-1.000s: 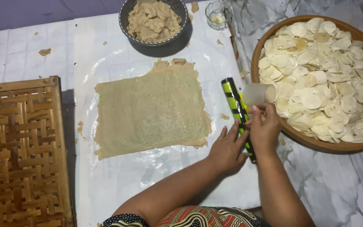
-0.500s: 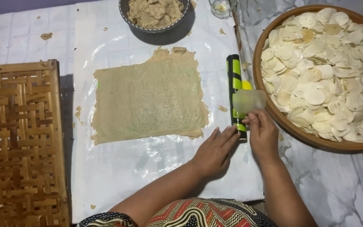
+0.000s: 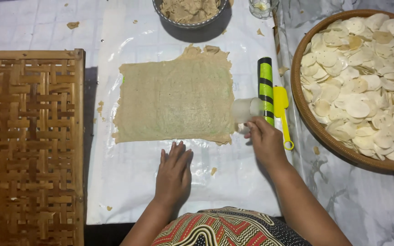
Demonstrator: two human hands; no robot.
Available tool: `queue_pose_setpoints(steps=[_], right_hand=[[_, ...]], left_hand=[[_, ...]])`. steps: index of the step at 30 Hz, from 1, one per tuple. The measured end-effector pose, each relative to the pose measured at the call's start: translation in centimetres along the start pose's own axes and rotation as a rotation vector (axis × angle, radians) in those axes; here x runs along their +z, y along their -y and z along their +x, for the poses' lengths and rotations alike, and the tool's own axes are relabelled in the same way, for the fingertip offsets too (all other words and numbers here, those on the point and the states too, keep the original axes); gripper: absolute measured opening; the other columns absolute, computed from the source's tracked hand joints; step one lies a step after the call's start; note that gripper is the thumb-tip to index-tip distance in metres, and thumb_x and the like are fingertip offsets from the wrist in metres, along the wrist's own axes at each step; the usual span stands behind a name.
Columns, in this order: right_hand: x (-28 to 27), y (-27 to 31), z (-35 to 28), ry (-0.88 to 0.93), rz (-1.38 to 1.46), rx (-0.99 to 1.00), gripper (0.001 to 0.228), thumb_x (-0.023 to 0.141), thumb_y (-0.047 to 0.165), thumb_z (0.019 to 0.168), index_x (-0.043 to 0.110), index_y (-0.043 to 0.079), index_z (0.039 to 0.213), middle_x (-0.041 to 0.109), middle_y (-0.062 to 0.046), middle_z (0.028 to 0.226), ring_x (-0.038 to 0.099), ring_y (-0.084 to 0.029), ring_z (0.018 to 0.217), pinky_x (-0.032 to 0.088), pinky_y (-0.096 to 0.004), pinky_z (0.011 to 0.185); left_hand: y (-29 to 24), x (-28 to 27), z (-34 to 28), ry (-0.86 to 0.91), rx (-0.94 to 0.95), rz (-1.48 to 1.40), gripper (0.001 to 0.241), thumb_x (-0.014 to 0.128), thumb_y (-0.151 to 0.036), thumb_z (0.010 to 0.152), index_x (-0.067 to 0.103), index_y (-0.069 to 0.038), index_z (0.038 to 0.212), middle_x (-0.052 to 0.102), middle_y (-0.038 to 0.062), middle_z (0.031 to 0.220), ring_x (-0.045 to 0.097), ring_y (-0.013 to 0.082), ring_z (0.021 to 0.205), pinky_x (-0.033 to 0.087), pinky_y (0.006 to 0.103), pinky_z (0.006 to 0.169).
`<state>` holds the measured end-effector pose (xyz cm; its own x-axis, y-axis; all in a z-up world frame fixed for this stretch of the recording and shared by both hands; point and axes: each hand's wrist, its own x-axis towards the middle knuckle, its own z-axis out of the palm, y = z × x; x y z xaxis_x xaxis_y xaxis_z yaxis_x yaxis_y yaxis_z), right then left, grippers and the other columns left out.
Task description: Cutting circular shapes from a flattened dough sheet and placing them on a drying tray.
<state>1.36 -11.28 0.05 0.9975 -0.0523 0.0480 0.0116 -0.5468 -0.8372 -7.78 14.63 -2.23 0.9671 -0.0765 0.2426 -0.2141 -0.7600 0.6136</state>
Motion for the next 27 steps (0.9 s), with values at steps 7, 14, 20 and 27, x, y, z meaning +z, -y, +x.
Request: queue_pose_setpoints(steps=[7,14,20,27], right_hand=[[0.3,-1.9,-0.4,0.080,-0.360,-0.192,0.025,0.064,0.005,0.090,0.067,0.010,0.115,0.069,-0.006,0.106,0.067,-0.029,0.092,0.051,-0.039,0.081],[2.0,-0.8,-0.2,0.333,-0.628,-0.166,0.021,0.055,0.018,0.100,0.063,0.028,0.116,0.064,-0.006,0.102,0.072,-0.037,0.096,0.060,-0.050,0.088],[3.0,-0.1,0.2,0.362,-0.668,-0.153,0.018,0.055,0.014,0.100,0.063,0.025,0.112,0.064,-0.006,0.098,0.073,-0.035,0.089,0.061,-0.047,0.080],[3.3,-1.0,1.0,0.387,-0.811,-0.159,0.019,0.050,0.030,0.104,0.061,0.029,0.120,0.066,-0.007,0.096,0.075,-0.035,0.083,0.061,-0.047,0.079]], left_hand=[[4.5,-2.6,0.6,-0.028,-0.014,0.122,0.041,0.059,-0.004,0.088,0.064,-0.006,0.128,0.055,0.017,0.149,0.043,0.0381,0.145,0.024,0.0570,0.123],[9.0,-2.0,-0.4,0.077,-0.095,0.177,0.041,0.049,-0.014,0.100,0.058,-0.016,0.140,0.046,0.013,0.156,0.032,0.0320,0.152,0.017,0.0583,0.125],[9.6,-1.8,-0.6,0.059,-0.084,0.146,0.042,0.047,-0.016,0.101,0.056,-0.016,0.142,0.044,0.011,0.158,0.031,0.0302,0.153,0.017,0.0578,0.124],[9.0,-2.3,-0.4,0.075,-0.096,0.133,0.040,0.045,-0.016,0.103,0.055,-0.015,0.142,0.045,0.012,0.157,0.033,0.0302,0.152,0.018,0.0570,0.124]])
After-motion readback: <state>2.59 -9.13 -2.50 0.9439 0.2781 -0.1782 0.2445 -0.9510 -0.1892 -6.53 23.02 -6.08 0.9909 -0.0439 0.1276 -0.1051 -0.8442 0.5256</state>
